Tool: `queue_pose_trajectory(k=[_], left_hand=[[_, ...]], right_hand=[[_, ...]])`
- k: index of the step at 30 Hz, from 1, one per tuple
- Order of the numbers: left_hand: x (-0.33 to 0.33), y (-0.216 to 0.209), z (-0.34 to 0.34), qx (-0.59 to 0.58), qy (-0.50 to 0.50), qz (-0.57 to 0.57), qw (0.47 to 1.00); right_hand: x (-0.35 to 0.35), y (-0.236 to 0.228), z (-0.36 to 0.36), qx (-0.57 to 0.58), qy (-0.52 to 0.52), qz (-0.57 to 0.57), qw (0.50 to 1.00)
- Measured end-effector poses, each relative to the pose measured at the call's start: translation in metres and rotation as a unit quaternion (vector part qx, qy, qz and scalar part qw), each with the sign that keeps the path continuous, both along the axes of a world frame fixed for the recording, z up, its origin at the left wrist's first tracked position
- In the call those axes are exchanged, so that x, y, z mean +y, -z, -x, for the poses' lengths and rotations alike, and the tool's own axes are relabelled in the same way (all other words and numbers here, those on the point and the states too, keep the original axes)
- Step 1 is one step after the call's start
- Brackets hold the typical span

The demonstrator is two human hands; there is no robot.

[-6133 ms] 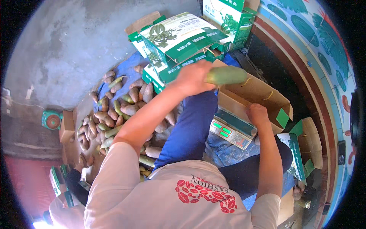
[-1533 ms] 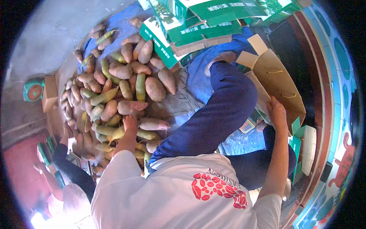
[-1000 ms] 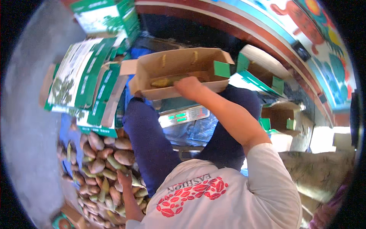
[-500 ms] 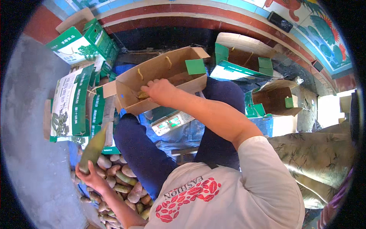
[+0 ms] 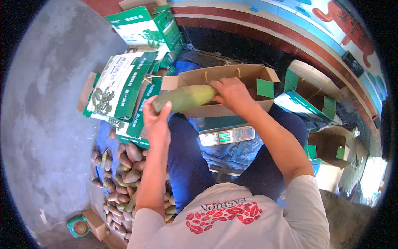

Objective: Sort green radishes from a pile on the floor into cardboard boxes for shipping.

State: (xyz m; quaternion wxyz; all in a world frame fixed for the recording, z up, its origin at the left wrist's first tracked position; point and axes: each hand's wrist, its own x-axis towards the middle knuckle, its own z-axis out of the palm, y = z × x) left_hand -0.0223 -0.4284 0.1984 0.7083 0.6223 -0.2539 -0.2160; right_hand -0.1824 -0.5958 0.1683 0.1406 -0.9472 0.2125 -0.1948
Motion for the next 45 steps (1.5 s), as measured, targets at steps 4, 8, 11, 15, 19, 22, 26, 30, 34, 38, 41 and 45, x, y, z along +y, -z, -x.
queue_pose_trajectory(k=[4,8,11,15,19,22,26,30,34,38,41,45], left_hand=[[-0.014,0.011,-0.007,0.051,0.049,-0.019,0.997],[-0.019,0.006,-0.01,0.109,0.085,-0.045,0.989],[-0.011,0.003,-0.009,-0.001,0.054,-0.072,0.996],[0.027,0.015,-0.024,-0.035,0.035,-0.07,0.996],[0.083,0.054,-0.046,-0.071,-0.003,-0.179,0.981],[0.124,0.074,-0.046,-0.059,-0.054,-0.24,0.967],[0.182,0.115,-0.048,-0.058,-0.101,-0.242,0.963],[0.199,0.113,-0.032,-0.052,-0.105,-0.344,0.932],[0.228,0.135,-0.038,-0.021,-0.134,-0.34,0.931],[0.234,0.137,-0.042,0.0,-0.155,-0.37,0.916],[0.244,0.145,-0.063,-0.007,-0.169,-0.38,0.909],[0.258,0.171,-0.094,-0.03,-0.211,-0.304,0.928]], right_hand=[[-0.006,0.003,0.01,-0.022,-0.02,-0.014,0.999],[-0.011,-0.013,0.018,-0.001,-0.04,-0.012,0.999],[-0.012,-0.017,0.023,0.03,-0.026,-0.003,0.999],[-0.019,-0.002,0.023,0.159,0.049,0.033,0.985],[-0.037,0.04,0.028,0.275,0.082,0.086,0.954],[-0.034,0.032,0.029,0.272,0.079,0.081,0.956],[-0.041,0.049,0.02,0.218,0.096,0.072,0.969],[-0.043,0.056,0.02,0.259,0.09,0.064,0.96],[-0.044,0.055,0.017,0.317,0.045,0.092,0.943],[-0.051,0.061,0.026,0.332,0.073,0.114,0.933],[-0.042,0.054,0.018,0.356,0.079,0.126,0.923],[-0.038,0.056,0.004,0.356,0.054,0.155,0.92]])
